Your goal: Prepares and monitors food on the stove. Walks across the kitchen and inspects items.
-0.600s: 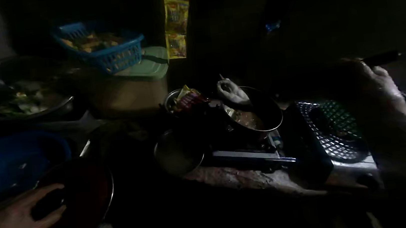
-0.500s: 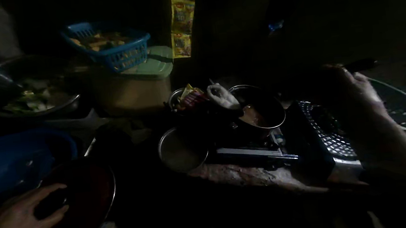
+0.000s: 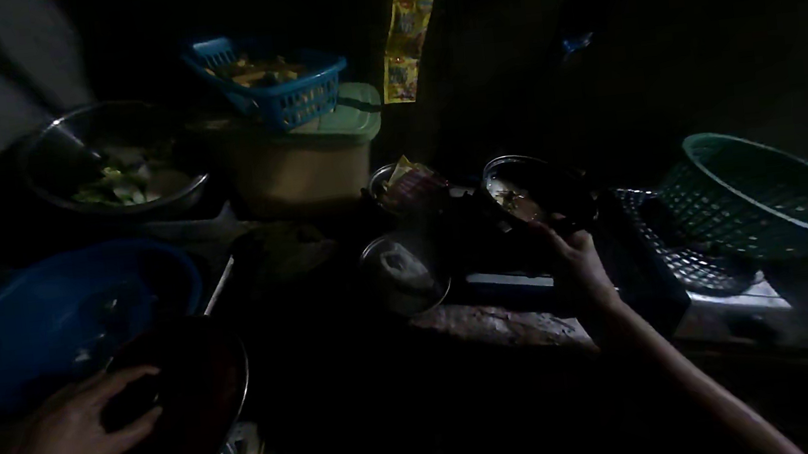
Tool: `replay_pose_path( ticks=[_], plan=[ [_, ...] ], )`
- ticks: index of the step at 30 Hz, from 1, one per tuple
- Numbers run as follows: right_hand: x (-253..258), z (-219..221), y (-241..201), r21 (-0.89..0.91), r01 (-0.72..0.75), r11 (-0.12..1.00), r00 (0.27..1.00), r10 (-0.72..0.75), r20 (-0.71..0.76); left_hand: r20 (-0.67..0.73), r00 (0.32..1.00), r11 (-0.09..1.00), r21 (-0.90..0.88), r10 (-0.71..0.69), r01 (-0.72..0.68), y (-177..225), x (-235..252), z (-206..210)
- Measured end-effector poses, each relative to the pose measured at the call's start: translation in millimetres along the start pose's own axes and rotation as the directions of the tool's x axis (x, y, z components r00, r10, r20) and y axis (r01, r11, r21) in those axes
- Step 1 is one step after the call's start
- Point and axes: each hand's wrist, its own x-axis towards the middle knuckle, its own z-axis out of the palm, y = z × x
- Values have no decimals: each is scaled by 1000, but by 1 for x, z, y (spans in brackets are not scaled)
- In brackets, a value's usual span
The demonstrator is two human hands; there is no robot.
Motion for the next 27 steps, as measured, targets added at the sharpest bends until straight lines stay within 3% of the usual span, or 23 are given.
replay_pose_path(
  ticks=[11,14,18,20,24,27],
  plan=[
    [-31,22,32,-105,232,967,973,-230,29,-23,998,998,-12,60,-60,-10,2,9],
    [-37,24,37,-204,291,935,957,-288,44,-31,997,998,-13,65,-66,-9,3,10],
    [-50,34,30,-198,196,961,980,-199,2,-30,998,998,-9,63,-64,-5,4,9],
    [-53,31,34,-235,232,944,973,-227,49,-31,997,998,-10,64,-64,-1,5,9],
    [-55,22,43,-413,411,813,911,-386,147,-29,997,998,-1,66,-66,4,8,10],
    [-56,17,49,-509,650,565,744,-609,274,-41,994,995,6,98,-98,8,11,10]
  ],
)
